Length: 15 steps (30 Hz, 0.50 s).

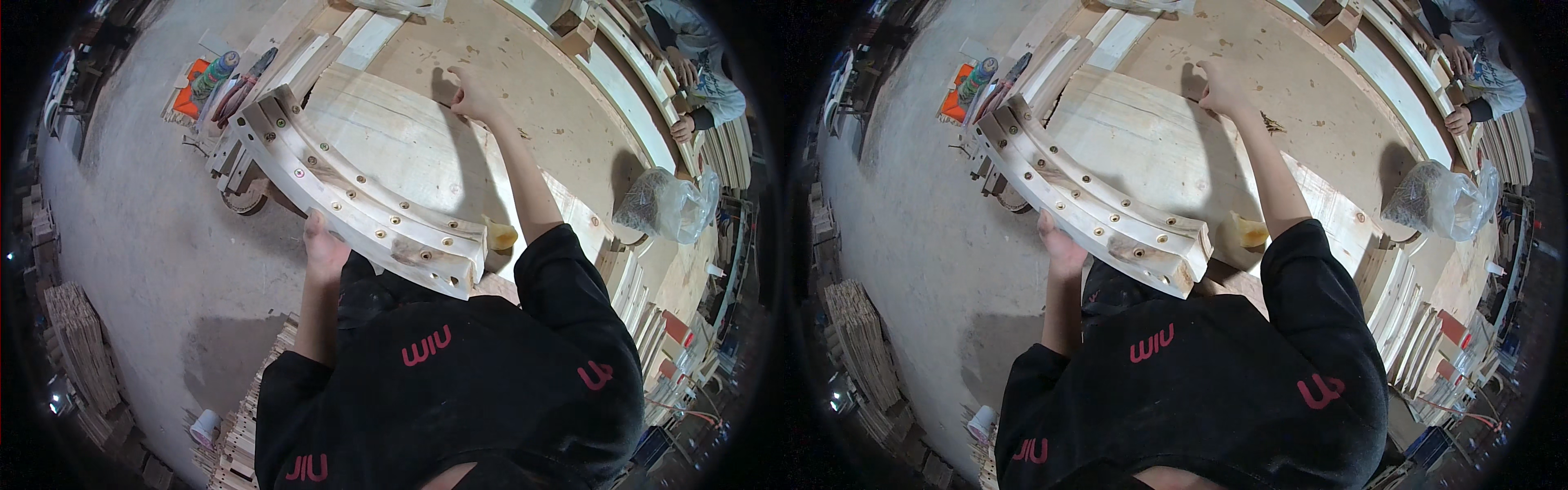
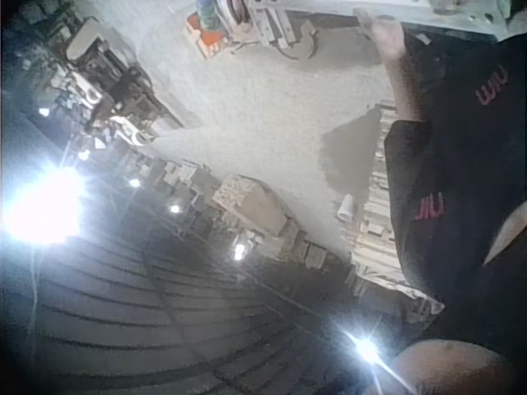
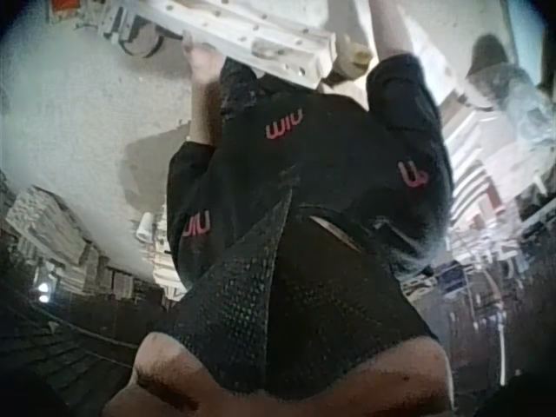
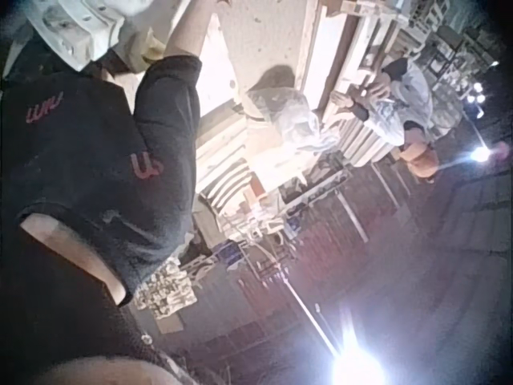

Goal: Assembling curved wooden furniture components by inserting screws.

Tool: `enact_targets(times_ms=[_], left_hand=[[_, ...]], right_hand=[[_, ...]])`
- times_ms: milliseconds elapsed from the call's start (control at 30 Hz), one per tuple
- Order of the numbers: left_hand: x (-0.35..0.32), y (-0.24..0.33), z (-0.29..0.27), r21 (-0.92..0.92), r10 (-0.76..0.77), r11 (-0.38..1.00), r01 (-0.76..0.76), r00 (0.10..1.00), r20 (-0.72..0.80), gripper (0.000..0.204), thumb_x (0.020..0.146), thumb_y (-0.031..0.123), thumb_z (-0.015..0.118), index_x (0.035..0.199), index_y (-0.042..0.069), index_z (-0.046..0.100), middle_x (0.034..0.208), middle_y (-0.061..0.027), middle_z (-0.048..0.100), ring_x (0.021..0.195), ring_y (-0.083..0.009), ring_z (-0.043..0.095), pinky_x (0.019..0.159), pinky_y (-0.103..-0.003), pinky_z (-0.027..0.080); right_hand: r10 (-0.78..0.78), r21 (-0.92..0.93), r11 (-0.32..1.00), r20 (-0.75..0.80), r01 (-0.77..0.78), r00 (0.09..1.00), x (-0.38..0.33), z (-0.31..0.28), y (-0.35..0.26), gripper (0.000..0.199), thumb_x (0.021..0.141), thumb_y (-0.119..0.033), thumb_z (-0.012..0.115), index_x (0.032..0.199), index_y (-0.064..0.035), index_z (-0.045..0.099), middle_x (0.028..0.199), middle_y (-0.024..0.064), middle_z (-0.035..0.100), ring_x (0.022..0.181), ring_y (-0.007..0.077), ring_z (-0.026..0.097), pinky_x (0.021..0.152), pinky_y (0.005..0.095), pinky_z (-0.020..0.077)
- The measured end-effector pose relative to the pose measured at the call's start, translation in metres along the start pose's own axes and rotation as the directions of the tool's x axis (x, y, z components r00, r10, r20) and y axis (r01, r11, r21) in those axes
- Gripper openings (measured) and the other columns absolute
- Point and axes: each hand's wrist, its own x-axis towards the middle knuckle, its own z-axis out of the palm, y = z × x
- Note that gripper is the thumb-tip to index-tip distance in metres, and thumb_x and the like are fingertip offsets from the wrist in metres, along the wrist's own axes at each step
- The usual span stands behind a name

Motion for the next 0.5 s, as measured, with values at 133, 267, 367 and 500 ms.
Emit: enact_targets(times_ms=[133,267,367,500], left_hand=[[0.000,-0.001,-0.002,0.014,0.018,1.000,-0.018,0.999,0.026,0.085,0.066,0.040,0.067,0.132,0.006,0.025,0.130,-0.0081,0.036,0.120,-0.0263,0.034,0.100,-0.041,0.029],[0.000,-0.002,0.006,0.010,0.004,1.000,-0.004,1.000,-0.021,0.082,0.068,0.039,0.066,0.131,0.006,0.026,0.130,-0.0079,0.036,0.120,-0.0259,0.034,0.100,-0.041,0.029],[0.004,-0.006,-0.001,0.040,0.030,0.999,-0.031,0.999,0.033,0.080,0.069,0.039,0.066,0.131,0.005,0.028,0.129,-0.0076,0.038,0.121,-0.0254,0.034,0.100,-0.041,0.029],[0.004,-0.009,-0.002,0.012,0.018,1.000,-0.018,0.998,0.053,0.079,0.068,0.039,0.067,0.129,0.004,0.031,0.127,-0.0080,0.041,0.119,-0.0248,0.037,0.099,-0.040,0.030]], right_hand=[[0.026,-0.085,0.996,-0.120,-0.036,0.992,-0.007,-0.002,-0.010,0.069,0.057,-0.002,0.065,0.121,-0.0052,0.039,0.068,0.0098,0.060,0.065,0.0216,0.060,0.060,0.0334,0.0460],[-0.034,-0.319,0.947,-0.189,-0.028,0.981,-0.012,-0.006,0.005,0.070,0.056,-0.006,0.065,0.122,-0.0090,0.041,0.064,0.0076,0.057,0.062,0.0183,0.057,0.058,0.0299,0.0452],[0.103,-0.104,0.988,-0.135,-0.117,0.986,-0.034,-0.027,-0.022,0.068,0.060,-0.001,0.063,0.123,-0.0078,0.038,0.073,0.0106,0.059,0.066,0.0193,0.059,0.062,0.0307,0.0473],[-0.085,0.345,0.931,-0.122,0.123,0.989,-0.081,-0.049,-0.112,0.067,0.066,0.003,0.058,0.127,-0.0122,0.033,0.071,0.0057,0.055,0.064,0.0109,0.054,0.063,0.0260,0.0490]])
